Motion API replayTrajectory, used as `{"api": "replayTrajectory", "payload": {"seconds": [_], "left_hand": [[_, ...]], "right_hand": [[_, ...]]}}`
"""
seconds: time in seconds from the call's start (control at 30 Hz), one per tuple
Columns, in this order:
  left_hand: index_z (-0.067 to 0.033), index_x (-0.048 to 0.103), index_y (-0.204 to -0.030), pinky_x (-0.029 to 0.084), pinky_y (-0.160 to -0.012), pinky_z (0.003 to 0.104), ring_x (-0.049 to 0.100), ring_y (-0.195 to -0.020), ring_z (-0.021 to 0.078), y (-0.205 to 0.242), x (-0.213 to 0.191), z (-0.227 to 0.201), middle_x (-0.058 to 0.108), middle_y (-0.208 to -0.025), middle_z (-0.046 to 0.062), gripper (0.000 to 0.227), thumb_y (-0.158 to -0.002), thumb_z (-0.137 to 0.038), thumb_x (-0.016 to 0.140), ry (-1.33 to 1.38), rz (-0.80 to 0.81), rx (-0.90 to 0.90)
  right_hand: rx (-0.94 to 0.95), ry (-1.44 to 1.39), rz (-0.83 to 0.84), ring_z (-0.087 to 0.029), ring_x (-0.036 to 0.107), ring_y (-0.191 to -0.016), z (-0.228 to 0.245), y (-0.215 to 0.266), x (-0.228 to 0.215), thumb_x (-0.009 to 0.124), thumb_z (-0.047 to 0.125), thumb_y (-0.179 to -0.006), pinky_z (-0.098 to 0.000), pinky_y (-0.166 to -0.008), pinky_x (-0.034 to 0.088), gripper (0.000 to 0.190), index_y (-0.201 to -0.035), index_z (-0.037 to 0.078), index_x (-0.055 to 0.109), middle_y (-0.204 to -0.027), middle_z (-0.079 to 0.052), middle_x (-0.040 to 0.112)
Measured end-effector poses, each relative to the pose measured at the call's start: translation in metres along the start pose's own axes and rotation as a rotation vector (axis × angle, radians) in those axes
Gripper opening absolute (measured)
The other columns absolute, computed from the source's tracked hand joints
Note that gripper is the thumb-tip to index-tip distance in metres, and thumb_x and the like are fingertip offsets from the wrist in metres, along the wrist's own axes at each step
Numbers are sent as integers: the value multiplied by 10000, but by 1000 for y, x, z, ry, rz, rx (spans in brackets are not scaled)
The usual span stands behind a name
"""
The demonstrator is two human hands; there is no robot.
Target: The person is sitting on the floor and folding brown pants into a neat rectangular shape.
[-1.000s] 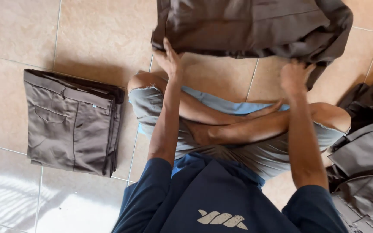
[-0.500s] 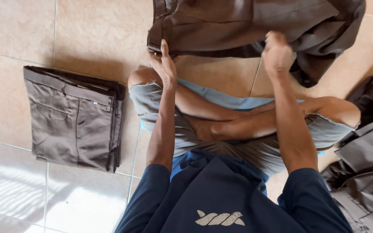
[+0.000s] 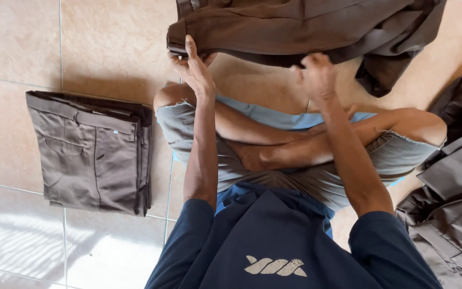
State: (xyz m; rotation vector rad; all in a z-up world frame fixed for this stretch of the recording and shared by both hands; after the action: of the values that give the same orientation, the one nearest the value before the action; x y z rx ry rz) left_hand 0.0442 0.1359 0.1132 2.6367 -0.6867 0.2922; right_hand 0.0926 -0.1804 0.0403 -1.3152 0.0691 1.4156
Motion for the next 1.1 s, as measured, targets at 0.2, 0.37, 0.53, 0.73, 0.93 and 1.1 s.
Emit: {"api": "replayTrajectory", "payload": {"seconds": [0.2, 0.37, 0.53, 0.73, 0.93, 1.1], "left_hand": [[70, 460, -1295, 720, -638, 354, 730, -940, 406, -12, -2, -8, 573, -1183, 310, 776, -759, -415, 740, 13, 16, 56], [56, 505, -1252, 702, -651, 374, 724, -897, 377, -35, -26, 10, 602, -1183, 304, 642, -793, -314, 760, 107, -8, 40], [32, 555, -1202, 692, -683, 417, 708, -916, 350, -33, -39, 16, 629, -1139, 260, 516, -823, -267, 739, 103, -52, -1], [30, 546, -1191, 670, -666, 398, 699, -875, 335, -44, -45, 19, 622, -1114, 255, 481, -840, -245, 727, 146, -58, -5], [-2, 530, -1199, 649, -701, 405, 672, -929, 314, -53, -54, 26, 623, -1138, 237, 500, -829, -275, 723, 131, -85, -42], [22, 538, -1185, 676, -722, 412, 665, -977, 334, -53, -65, 35, 588, -1157, 235, 526, -813, -295, 731, 71, -100, -73]], "right_hand": [[30, 522, 191, -270, 564, -929, -51, 30, 47, 707, 144, -725, -399, -796, 440, 245, -957, 93, 769, -1139, -93, 693], [102, 388, 134, -277, 567, -822, -26, 23, 1, 695, 7, -708, -389, -813, 463, 249, -946, 48, 637, -899, -87, 606], [100, 563, -60, -219, 527, -1169, -36, 2, -15, 795, 97, -828, -393, -990, 427, 116, -931, 111, 742, -1410, -18, 518], [-31, 478, 36, -192, 609, -1293, -53, 7, -12, 791, -24, -845, -521, -1284, 103, 177, -907, 117, 704, -1330, 32, 675], [-21, 447, 66, -248, 517, -1387, -48, 12, -10, 806, 10, -819, -543, -1276, 97, 155, -890, 114, 716, -1528, -33, 592], [-59, 242, 220, -314, 506, -1307, -17, 6, -8, 667, 284, -993, -543, -1183, 202, 364, -812, -23, 743, -1487, -170, 582]]}}
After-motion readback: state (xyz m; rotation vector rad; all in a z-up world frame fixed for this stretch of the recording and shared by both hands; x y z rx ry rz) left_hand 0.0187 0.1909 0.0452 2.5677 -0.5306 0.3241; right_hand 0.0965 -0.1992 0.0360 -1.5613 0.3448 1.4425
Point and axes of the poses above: each hand's wrist, its own y-axis away from the middle knuckle, its own x-axis out of the palm, z = x × y, the point moved 4 cm from there along -y, towards the middle knuckle
